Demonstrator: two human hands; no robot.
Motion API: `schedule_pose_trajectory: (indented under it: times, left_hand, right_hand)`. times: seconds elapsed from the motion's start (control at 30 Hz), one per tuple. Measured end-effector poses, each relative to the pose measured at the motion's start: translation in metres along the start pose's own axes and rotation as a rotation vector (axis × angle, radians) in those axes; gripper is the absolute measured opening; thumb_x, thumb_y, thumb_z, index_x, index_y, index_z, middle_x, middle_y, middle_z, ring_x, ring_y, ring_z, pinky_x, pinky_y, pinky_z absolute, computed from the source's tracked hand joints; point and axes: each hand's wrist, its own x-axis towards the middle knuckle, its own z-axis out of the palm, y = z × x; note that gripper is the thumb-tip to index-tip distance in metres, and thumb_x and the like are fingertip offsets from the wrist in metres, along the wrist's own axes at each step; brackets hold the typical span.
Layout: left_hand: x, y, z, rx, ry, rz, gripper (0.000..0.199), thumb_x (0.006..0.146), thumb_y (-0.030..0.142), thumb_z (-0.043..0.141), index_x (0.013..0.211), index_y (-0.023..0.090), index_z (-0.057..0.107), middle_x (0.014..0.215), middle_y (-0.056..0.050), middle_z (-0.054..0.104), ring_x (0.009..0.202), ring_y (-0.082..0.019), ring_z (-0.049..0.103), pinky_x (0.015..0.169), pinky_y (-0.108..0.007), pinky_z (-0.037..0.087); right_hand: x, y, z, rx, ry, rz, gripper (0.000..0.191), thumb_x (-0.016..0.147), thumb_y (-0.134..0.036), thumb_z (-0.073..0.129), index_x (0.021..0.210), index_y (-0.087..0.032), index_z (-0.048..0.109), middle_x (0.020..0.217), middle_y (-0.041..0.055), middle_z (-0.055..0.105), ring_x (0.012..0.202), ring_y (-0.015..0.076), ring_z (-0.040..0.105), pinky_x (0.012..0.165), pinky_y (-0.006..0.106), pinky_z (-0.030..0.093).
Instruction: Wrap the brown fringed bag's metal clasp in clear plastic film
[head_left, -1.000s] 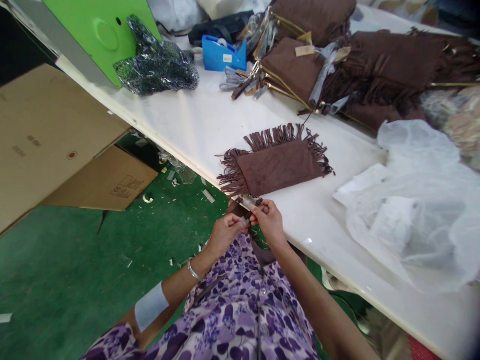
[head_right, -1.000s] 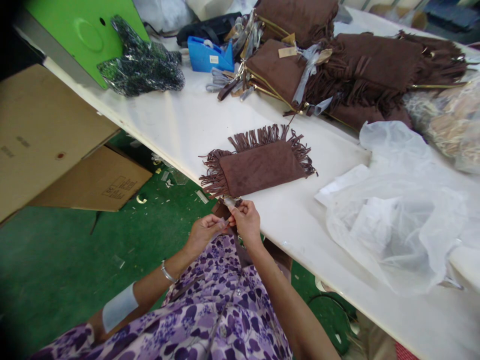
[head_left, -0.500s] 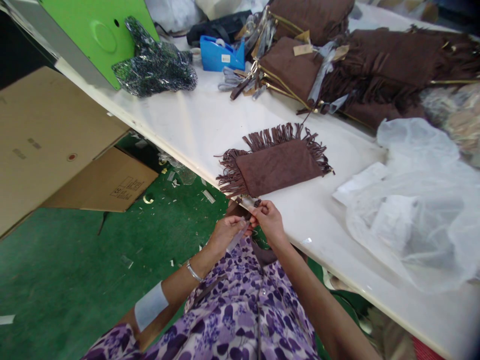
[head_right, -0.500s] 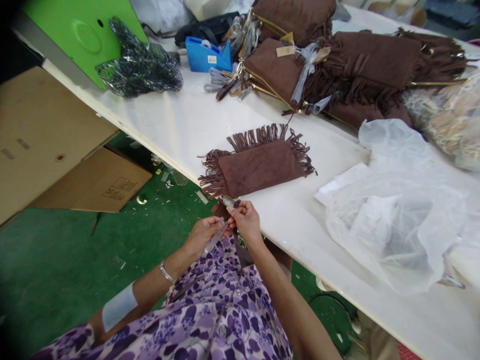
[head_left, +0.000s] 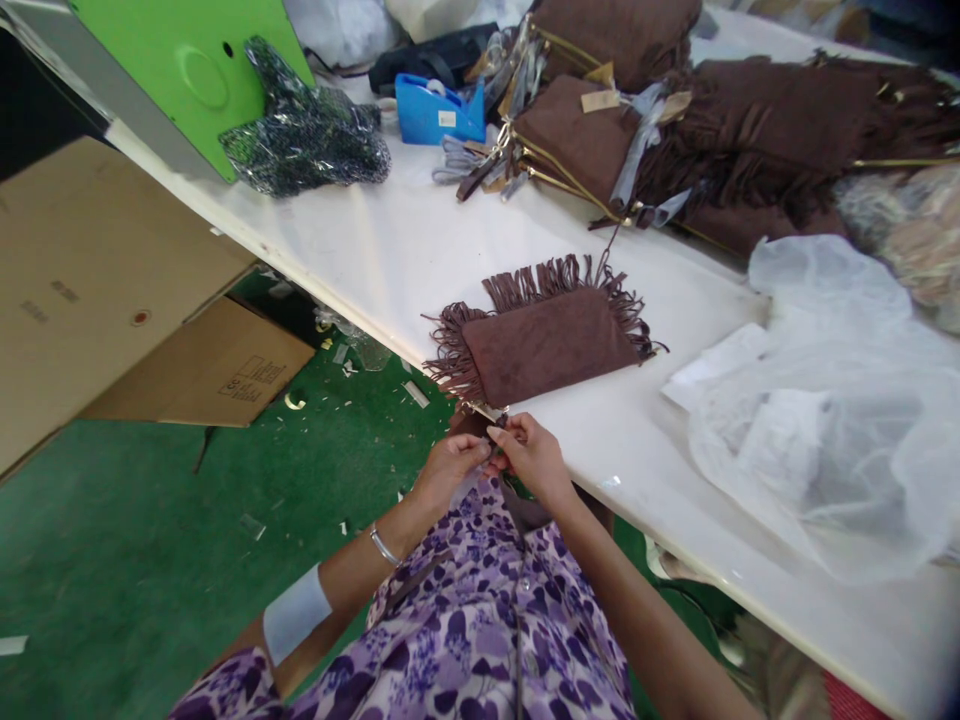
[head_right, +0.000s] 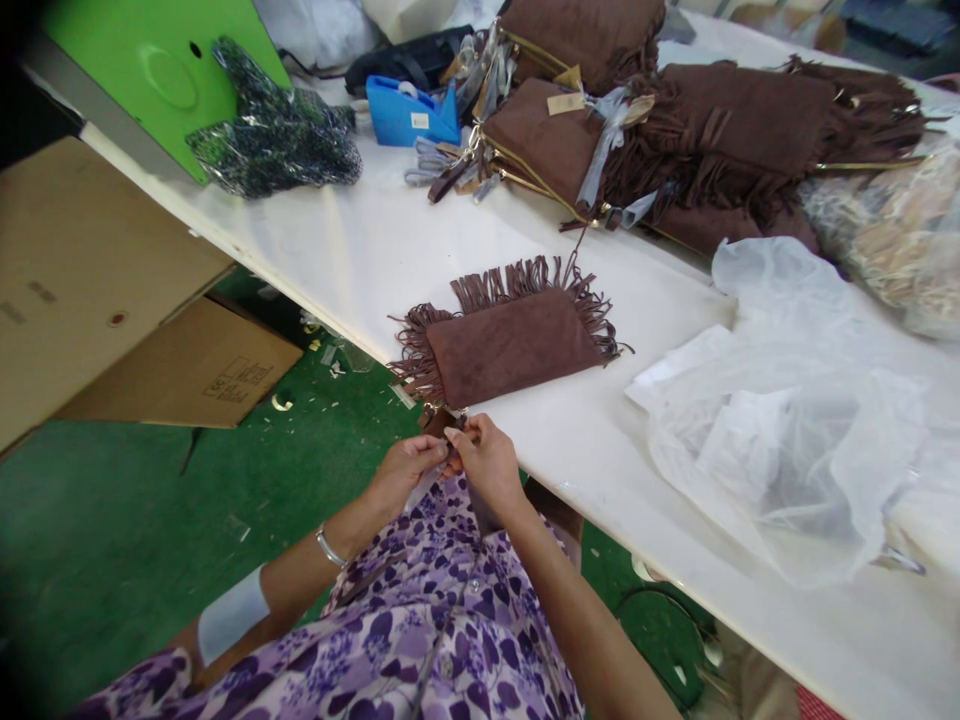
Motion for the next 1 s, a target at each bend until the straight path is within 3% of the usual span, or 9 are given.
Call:
schedule_pose_trajectory:
  times: [0.2,0.4,0.8,1.0]
  left_hand:
    - [-0.018,0.005,-0.021,-0.013,0.125,-0.088,0.035,0.069,0.038,0.081,0.085,0.012,0.064,0.082,-0.012,0.071,0.065,-0.016,0.064,0.062,-0.024,0.05]
    - [-0.009,0.001,-0.015,-0.001,0.155,-0.061,0.038,0.069,0.039,0.082,0.089,0.011,0.065,0.083,-0.013,0.071,0.065,-0.016,0.065,0.061,-0.022,0.05]
    - [0.004,-0.005,0.003,-0.005,0.121,0.018,0.04,0.076,0.04,0.077,0.1,0.011,0.065,0.088,-0.012,0.07,0.072,-0.017,0.065,0.069,-0.026,0.052]
    - [0.014,-0.006,0.008,0.133,0.138,0.106,0.033,0.077,0.042,0.073,0.092,0.013,0.066,0.08,-0.007,0.068,0.069,-0.017,0.062,0.065,-0.025,0.049]
  right_hand:
    - [-0.01,-0.002,-0.001,-0.145,-0.197,-0.056,0.023,0.091,-0.038,0.048,0.078,-0.023,0.059,0.056,-0.0023,0.061,0.052,0.0153,0.06,0.055,0.025,0.039]
    - [-0.002,0.001,-0.01,-0.161,-0.074,-0.026,0.013,0.088,-0.034,0.052,0.09,-0.025,0.062,0.076,0.001,0.069,0.06,0.0176,0.063,0.058,0.027,0.042]
    - [-0.01,0.009,-0.01,-0.114,-0.109,0.022,0.018,0.092,-0.034,0.047,0.096,-0.024,0.061,0.068,-0.0007,0.067,0.057,0.0162,0.063,0.059,0.026,0.045]
    - [-0.021,0.014,-0.004,-0.012,-0.09,0.0,0.022,0.092,-0.035,0.046,0.103,-0.021,0.059,0.082,0.002,0.071,0.061,0.0156,0.064,0.061,0.026,0.049]
